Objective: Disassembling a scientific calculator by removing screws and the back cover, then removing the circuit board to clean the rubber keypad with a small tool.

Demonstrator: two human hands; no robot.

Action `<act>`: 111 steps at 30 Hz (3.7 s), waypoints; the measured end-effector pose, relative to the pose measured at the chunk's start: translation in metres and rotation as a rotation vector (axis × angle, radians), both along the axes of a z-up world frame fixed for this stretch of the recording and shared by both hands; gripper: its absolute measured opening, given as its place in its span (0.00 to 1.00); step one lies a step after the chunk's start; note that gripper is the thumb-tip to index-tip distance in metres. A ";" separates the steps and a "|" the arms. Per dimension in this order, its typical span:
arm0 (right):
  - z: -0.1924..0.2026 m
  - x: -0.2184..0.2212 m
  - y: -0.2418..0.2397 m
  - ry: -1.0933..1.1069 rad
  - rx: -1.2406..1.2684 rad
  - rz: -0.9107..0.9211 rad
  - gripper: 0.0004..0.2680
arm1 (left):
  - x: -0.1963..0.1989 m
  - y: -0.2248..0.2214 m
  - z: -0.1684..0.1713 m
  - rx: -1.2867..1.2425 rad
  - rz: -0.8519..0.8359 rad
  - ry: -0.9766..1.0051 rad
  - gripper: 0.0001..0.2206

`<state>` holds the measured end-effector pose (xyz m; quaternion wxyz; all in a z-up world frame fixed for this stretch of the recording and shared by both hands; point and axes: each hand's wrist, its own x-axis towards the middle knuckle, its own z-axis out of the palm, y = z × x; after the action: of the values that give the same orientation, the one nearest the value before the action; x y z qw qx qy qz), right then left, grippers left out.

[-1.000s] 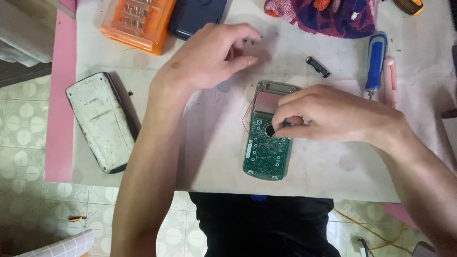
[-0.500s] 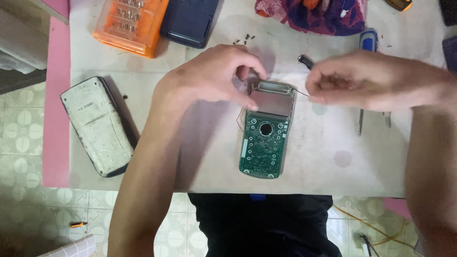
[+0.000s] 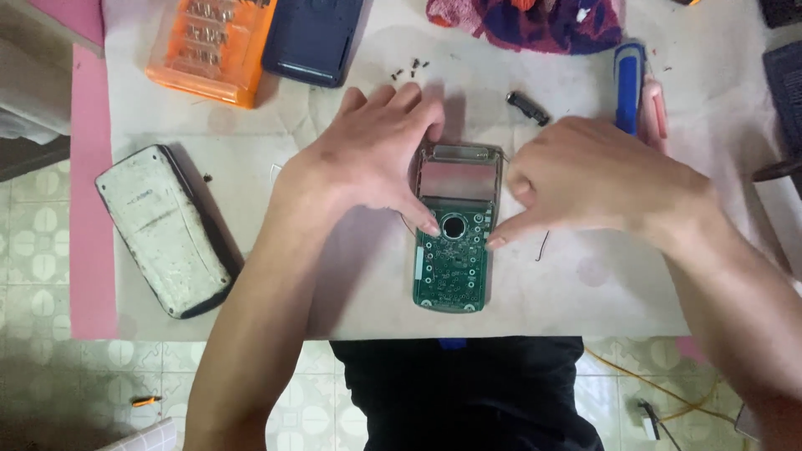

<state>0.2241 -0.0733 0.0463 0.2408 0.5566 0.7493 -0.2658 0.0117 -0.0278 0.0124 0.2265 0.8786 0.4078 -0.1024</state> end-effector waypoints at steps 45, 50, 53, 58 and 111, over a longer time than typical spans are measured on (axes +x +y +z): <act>0.003 -0.030 -0.018 -0.158 0.068 -0.019 0.29 | -0.036 -0.051 -0.023 0.014 -0.100 -0.323 0.67; -0.001 -0.027 -0.018 -0.147 0.069 -0.014 0.31 | -0.032 -0.053 -0.017 -0.029 -0.073 -0.280 0.67; 0.001 -0.029 -0.017 -0.151 0.061 -0.013 0.30 | -0.032 -0.052 -0.018 -0.026 -0.070 -0.274 0.67; 0.003 -0.030 -0.018 -0.171 0.058 -0.003 0.29 | -0.033 -0.055 -0.017 -0.024 -0.074 -0.246 0.67; -0.049 0.028 -0.042 0.229 0.333 0.179 0.16 | -0.080 -0.181 -0.037 0.579 0.146 -0.749 0.04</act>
<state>0.2523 -0.1151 -0.0028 0.0817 0.4862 0.8517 -0.1773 -0.0681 -0.2087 -0.0242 0.1105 0.8511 0.3706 0.3552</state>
